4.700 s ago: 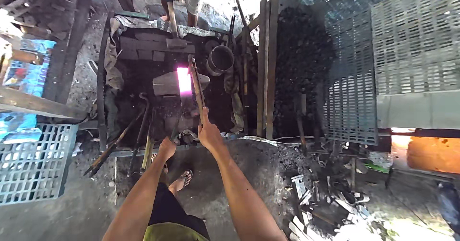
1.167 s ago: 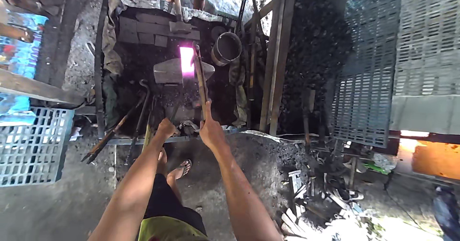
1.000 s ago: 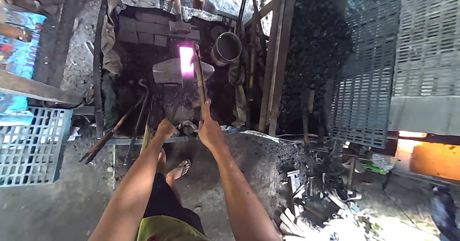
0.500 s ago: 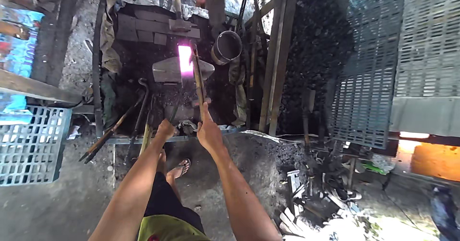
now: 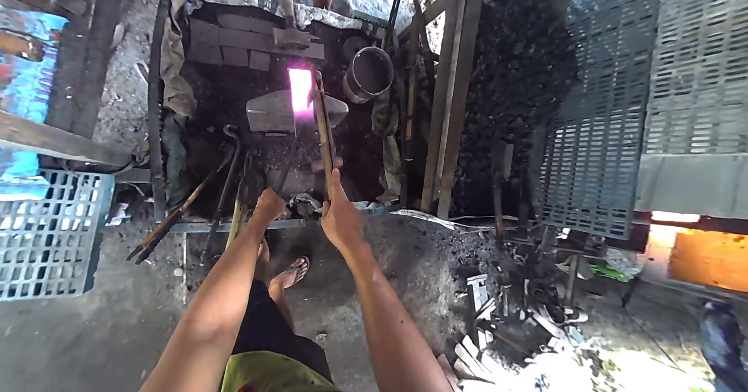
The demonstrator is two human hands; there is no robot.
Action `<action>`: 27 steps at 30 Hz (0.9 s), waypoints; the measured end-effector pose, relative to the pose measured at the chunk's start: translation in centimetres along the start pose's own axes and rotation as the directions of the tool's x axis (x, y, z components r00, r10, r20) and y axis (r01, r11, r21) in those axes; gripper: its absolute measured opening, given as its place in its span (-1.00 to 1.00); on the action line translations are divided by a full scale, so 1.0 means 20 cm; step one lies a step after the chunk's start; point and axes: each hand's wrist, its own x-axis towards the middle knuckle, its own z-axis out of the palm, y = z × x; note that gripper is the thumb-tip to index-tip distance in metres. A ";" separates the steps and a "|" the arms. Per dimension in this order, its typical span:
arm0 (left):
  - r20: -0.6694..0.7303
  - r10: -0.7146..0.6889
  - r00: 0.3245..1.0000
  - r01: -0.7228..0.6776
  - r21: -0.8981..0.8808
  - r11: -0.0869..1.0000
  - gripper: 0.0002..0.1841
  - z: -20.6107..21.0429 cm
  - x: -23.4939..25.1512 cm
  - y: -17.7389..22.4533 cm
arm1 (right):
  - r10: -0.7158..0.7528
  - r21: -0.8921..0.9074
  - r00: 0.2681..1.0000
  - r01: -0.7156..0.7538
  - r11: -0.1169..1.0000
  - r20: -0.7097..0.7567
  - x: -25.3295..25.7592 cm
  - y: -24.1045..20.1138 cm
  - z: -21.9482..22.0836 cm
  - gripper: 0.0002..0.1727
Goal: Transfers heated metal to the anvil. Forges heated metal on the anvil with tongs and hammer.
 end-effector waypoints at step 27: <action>-0.011 0.037 0.999 -0.037 -0.001 0.999 -0.34 0.05 -0.04 -0.06 | -0.028 0.076 0.989 0.039 0.996 -0.142 -0.05 0.20 0.13 -0.16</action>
